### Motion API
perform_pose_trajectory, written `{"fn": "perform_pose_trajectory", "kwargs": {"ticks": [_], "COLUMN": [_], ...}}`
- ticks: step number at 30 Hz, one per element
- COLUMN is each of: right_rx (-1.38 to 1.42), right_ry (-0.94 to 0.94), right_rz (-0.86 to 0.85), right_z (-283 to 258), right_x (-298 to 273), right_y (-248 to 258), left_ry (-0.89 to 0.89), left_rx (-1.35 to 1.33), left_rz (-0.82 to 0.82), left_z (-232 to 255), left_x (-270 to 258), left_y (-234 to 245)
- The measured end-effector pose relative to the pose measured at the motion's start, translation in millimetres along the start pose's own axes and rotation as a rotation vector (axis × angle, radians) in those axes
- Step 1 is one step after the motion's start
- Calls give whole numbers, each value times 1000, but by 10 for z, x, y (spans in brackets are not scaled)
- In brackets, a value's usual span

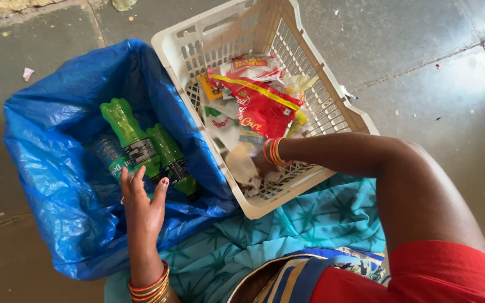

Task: The person sits on the floor and transfers various plastic bottles and packaged items from a white basket into a blue plastic bag. The person handles each item individually, placing them into the bag.

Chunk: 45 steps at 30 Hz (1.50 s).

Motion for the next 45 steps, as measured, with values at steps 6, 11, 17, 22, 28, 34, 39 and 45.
{"fn": "perform_pose_trajectory", "kwargs": {"ticks": [6, 11, 17, 22, 28, 34, 39, 45], "right_rx": [109, 888, 54, -290, -420, -42, 116, 214], "right_ry": [-376, -482, -684, -899, -782, -418, -554, -729], "right_rz": [802, 352, 863, 479, 168, -46, 356, 946], "right_z": [33, -308, -45, 126, 529, 182, -478, -1248], "right_x": [-298, -1001, -926, -364, -47, -483, -1137, -1700], "right_y": [1070, 2186, 2629, 1925, 1293, 1096, 1743, 1984], "left_ry": [21, 27, 16, -2, 9, 11, -1, -74], "left_rx": [-13, -15, 28, 45, 32, 31, 26, 10], "left_rz": [-5, -13, 2, 21, 19, 18, 25, 105], "left_z": [33, -11, -103, -148, -156, -133, -173, -256], "left_x": [3, 16, 52, 67, 72, 64, 68, 73], "left_y": [13, -14, -70, -73, -103, -77, -115, -145]}}
Point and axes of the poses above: each hand's wrist, its own x-axis towards the middle knuckle, its own y-axis out of the back of the hand, z = x × y, the point moved 1 cm from there along x, towards the middle knuckle, and after that the axes turned 1 degree about x, right-handed, at the moved point
